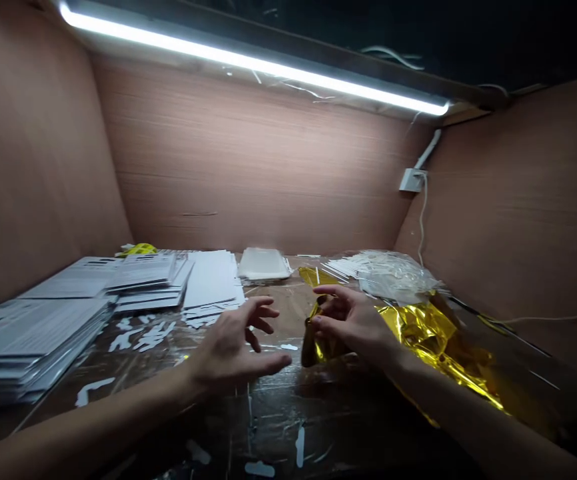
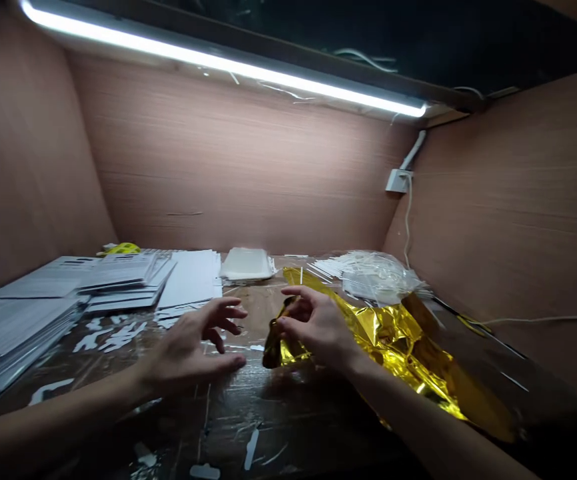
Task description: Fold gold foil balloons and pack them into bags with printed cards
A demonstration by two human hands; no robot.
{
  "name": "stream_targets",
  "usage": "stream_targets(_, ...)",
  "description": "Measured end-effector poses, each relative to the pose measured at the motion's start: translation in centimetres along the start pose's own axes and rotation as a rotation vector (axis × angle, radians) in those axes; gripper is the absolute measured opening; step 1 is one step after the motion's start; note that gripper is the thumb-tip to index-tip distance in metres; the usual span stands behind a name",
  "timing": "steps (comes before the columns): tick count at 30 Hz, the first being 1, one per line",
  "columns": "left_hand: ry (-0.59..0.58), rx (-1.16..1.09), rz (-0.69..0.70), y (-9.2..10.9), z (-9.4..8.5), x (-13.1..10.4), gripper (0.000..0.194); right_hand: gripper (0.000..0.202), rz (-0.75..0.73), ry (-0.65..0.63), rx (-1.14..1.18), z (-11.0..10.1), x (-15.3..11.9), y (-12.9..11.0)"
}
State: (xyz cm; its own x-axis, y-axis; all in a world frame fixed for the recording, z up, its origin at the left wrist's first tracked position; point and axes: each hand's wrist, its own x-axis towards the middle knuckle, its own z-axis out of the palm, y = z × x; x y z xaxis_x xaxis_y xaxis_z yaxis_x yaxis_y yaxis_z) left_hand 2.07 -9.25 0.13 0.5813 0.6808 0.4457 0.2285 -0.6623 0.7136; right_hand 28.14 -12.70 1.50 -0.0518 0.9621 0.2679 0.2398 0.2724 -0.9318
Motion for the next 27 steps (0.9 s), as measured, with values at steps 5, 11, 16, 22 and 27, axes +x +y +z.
stream_targets(5,0.057,-0.198,-0.159,-1.2,0.9,-0.4,0.05,0.055,-0.166,-0.175,0.008,7.4,1.5,-1.1)
stream_targets(11,0.187,-0.096,-0.151,-3.4,-2.5,0.5,0.037,0.067,-0.404,-0.117,-0.422,6.2,1.5,-1.5)
stream_targets(16,0.404,0.116,-0.031,-4.5,-4.2,1.0,0.034,0.089,-0.527,-0.043,-0.775,1.2,-0.1,0.6)
stream_targets(22,0.45,-0.036,0.008,-3.9,-4.4,1.2,0.028,0.106,-0.327,-0.269,-1.039,-3.9,-2.4,1.7)
stream_targets(27,0.598,-0.02,-0.073,-5.6,-7.2,2.6,0.028,0.091,-0.253,-0.381,-0.939,-6.5,-3.2,1.1)
